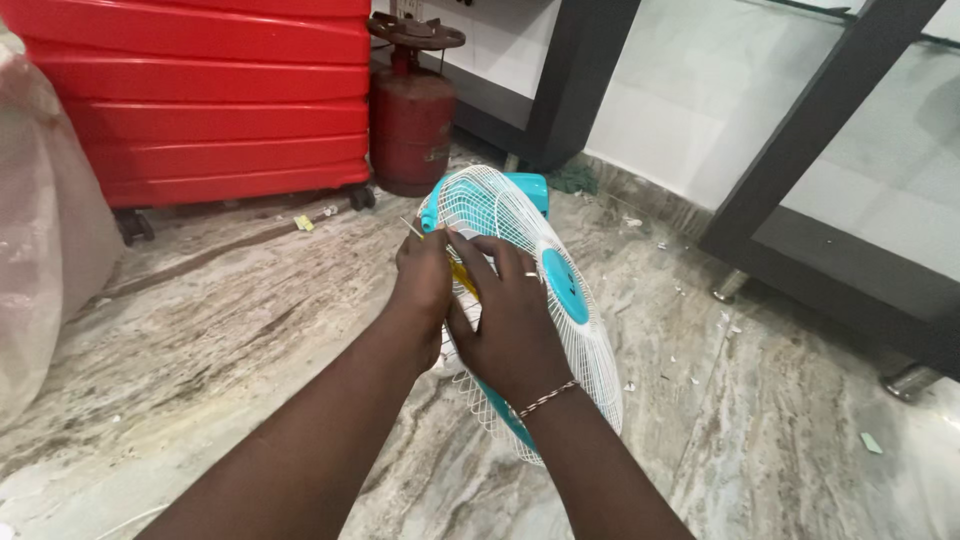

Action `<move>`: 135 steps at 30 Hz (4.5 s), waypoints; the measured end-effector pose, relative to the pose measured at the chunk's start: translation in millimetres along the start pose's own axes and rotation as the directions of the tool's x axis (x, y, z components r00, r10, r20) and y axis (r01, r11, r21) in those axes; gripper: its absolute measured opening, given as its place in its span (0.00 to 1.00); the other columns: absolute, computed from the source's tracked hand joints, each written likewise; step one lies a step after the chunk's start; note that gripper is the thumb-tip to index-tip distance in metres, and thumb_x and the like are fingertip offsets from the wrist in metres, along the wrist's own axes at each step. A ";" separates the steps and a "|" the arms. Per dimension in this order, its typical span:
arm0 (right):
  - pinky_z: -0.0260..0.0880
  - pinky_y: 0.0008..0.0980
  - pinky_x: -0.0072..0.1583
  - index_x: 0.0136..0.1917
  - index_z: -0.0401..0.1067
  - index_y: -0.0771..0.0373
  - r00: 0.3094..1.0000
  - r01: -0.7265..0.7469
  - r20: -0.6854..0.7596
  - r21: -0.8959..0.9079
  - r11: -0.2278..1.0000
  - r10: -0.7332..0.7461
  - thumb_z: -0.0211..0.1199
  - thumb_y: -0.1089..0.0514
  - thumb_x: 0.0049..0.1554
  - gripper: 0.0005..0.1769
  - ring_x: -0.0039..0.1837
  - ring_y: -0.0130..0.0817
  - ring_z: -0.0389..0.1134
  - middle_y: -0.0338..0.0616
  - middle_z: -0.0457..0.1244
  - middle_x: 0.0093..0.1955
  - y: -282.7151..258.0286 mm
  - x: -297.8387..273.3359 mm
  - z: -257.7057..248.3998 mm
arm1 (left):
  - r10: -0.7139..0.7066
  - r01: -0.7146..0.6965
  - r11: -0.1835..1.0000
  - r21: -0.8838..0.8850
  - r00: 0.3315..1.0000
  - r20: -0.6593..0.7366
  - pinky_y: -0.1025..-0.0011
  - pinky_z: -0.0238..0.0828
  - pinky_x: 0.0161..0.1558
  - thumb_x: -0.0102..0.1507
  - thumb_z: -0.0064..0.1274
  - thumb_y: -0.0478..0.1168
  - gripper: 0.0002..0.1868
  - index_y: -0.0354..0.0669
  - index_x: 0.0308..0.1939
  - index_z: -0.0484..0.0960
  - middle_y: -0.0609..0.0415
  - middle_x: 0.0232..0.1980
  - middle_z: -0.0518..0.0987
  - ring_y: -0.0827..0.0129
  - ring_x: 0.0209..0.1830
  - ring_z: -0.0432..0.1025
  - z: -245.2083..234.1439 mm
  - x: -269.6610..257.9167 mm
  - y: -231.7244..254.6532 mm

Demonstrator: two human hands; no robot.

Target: The person disassembles a table fan by first removing the front grille using a screwdriver, then detaching the central hub cap, and finally unscrewing the fan blade from the motor shaft. The components are placed on the floor.

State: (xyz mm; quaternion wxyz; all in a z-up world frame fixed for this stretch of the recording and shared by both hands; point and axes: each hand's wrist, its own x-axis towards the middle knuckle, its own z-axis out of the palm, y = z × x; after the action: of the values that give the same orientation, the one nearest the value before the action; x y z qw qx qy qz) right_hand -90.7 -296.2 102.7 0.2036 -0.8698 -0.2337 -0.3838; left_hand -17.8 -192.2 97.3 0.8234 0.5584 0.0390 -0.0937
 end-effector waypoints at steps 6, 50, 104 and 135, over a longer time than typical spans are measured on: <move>0.69 0.42 0.63 0.67 0.70 0.60 0.994 -0.093 -0.074 -0.105 0.990 0.085 0.61 0.62 0.60 0.20 0.64 0.50 0.67 0.49 0.65 0.64 36.2 -6.8 -7.2 | 0.050 -0.061 0.980 0.189 0.997 0.063 0.53 0.53 0.71 0.61 0.43 0.62 0.49 0.46 0.79 0.44 0.50 0.81 0.40 0.55 0.79 0.48 27.5 -1.1 -11.5; 0.72 0.47 0.43 0.59 0.76 0.52 0.867 -0.496 -0.021 0.055 0.867 0.498 0.59 0.52 0.58 0.17 0.41 0.53 0.74 0.56 0.70 0.38 40.1 -26.2 -34.3 | 0.335 -0.620 0.245 0.745 0.775 0.535 0.63 0.74 0.52 0.57 0.64 0.46 0.32 0.73 0.66 0.76 0.63 0.75 0.67 0.66 0.54 0.77 17.5 74.8 2.8; 0.72 0.51 0.45 0.60 0.73 0.62 0.904 -0.396 -0.161 0.036 0.918 0.396 0.59 0.60 0.58 0.16 0.43 0.55 0.73 0.57 0.70 0.40 25.1 -26.1 -16.4 | 0.319 -0.583 0.278 0.763 0.806 0.499 0.64 0.75 0.50 0.57 0.65 0.41 0.31 0.66 0.65 0.79 0.50 0.59 0.82 0.70 0.51 0.81 17.7 68.8 7.3; 0.43 0.27 0.25 0.45 0.72 0.74 0.431 -0.544 0.305 0.839 -0.025 0.849 0.60 0.55 0.62 0.16 0.23 0.20 0.47 0.36 0.54 0.29 46.2 -15.0 0.6 | 0.250 -0.476 0.353 0.805 0.877 0.409 0.69 0.81 0.44 0.64 0.58 0.37 0.25 0.69 0.64 0.80 0.52 0.51 0.86 0.75 0.40 0.79 25.4 51.8 17.1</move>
State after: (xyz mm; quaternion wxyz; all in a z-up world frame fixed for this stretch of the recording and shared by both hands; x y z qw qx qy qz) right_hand -73.3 -337.0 82.8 0.8066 -0.5515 0.1240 -0.1729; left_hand 35.3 -215.3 113.7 0.4043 0.8847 -0.2305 0.0261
